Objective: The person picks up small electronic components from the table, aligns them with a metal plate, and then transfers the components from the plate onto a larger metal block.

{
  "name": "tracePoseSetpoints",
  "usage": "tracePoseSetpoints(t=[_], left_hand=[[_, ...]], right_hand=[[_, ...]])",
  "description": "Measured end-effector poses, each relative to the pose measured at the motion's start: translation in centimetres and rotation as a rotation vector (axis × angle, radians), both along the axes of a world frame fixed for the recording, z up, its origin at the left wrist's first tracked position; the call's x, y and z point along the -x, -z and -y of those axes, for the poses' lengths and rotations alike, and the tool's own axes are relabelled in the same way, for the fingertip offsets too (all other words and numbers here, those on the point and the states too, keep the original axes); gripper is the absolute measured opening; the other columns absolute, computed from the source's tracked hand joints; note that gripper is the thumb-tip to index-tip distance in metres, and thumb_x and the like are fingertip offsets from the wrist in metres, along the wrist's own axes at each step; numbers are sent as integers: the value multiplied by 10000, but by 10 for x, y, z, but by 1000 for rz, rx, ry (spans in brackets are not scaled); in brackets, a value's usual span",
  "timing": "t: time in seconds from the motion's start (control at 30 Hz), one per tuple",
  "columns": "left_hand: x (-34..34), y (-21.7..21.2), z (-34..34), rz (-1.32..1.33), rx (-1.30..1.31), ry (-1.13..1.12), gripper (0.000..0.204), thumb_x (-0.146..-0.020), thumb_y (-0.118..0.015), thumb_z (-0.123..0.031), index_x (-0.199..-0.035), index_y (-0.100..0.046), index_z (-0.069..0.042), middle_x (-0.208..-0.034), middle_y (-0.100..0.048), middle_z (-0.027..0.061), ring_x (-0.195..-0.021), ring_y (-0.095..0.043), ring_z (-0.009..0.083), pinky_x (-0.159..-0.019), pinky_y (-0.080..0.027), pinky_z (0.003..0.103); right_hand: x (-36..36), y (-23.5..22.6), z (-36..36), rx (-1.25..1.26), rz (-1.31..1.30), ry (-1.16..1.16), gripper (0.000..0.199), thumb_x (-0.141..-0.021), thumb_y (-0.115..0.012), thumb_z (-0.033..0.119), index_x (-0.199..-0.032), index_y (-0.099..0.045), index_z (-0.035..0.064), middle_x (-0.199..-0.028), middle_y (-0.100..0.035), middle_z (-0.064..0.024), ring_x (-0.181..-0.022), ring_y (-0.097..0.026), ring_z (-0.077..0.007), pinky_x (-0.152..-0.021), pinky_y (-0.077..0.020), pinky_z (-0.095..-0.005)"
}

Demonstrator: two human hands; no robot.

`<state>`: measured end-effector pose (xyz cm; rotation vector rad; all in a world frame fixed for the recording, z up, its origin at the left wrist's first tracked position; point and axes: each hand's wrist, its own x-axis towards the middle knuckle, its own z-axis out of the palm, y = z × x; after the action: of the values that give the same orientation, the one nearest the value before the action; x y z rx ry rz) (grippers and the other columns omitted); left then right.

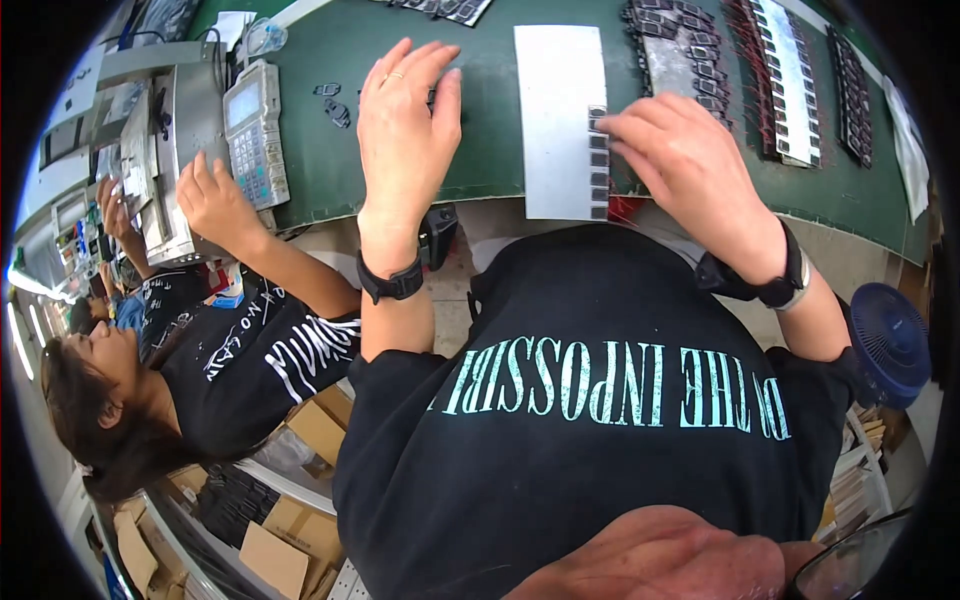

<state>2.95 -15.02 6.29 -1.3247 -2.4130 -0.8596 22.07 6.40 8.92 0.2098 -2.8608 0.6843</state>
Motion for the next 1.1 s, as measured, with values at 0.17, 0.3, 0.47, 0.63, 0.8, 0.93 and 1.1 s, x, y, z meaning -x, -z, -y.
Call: tracePoseSetpoints(t=[0.17,0.3,0.47,0.63,0.8,0.93,1.1], left_hand=[[13,10,32,-10,65,-118,178,-871,-713,-94,-1042,-756,-71,-1037,-741,83,-1059,-645,322,-933,-515,411],[3,9,38,9,114,-113,161,-851,-739,-101,-1008,-771,-84,-972,-724,54,-977,-625,280,-863,-529,385],[-6,6,37,-8,196,19,164,-826,-749,-80,-989,-771,-81,-943,-684,44,-948,-597,256,-826,-531,365],[2,0,24,-52,268,132,199,-805,-762,-76,-1003,-774,-92,-959,-665,35,-971,-587,250,-832,-530,367],[-1,0,14,61,217,171,164,-826,-727,-34,-980,-763,-77,-913,-641,55,-860,-630,260,-735,-554,356],[-30,-10,-8,466,-92,181,195,-891,-707,-10,-1080,-737,-47,-963,-663,50,-802,-671,187,-702,-552,284],[-56,-6,-30,1133,-446,407,165,-932,-682,-7,-1095,-706,-13,-1002,-677,58,-834,-669,119,-696,-556,251]], right_hand=[[19,25,10,-217,0,101,169,-854,-695,62,-1017,-679,24,-928,-628,-106,-899,-592,-319,-802,-492,-416],[24,24,12,-209,56,130,130,-852,-692,57,-962,-635,21,-915,-611,-118,-908,-582,-330,-793,-486,-422],[33,14,10,-65,54,120,137,-847,-686,35,-927,-578,15,-900,-606,-131,-890,-577,-352,-787,-478,-437],[30,5,7,-112,115,137,139,-870,-685,33,-960,-583,10,-935,-630,-145,-901,-602,-343,-794,-488,-409],[14,-17,10,312,178,230,145,-923,-681,55,-1044,-622,0,-1014,-689,-104,-959,-658,-238,-842,-515,-332],[-8,-18,3,819,246,249,171,-963,-670,84,-1105,-643,-7,-1062,-701,-70,-1007,-660,-170,-878,-534,-308],[-8,-9,3,1417,387,306,203,-1002,-639,122,-1163,-650,-2,-1084,-696,-66,-1057,-655,-150,-900,-557,-307]])
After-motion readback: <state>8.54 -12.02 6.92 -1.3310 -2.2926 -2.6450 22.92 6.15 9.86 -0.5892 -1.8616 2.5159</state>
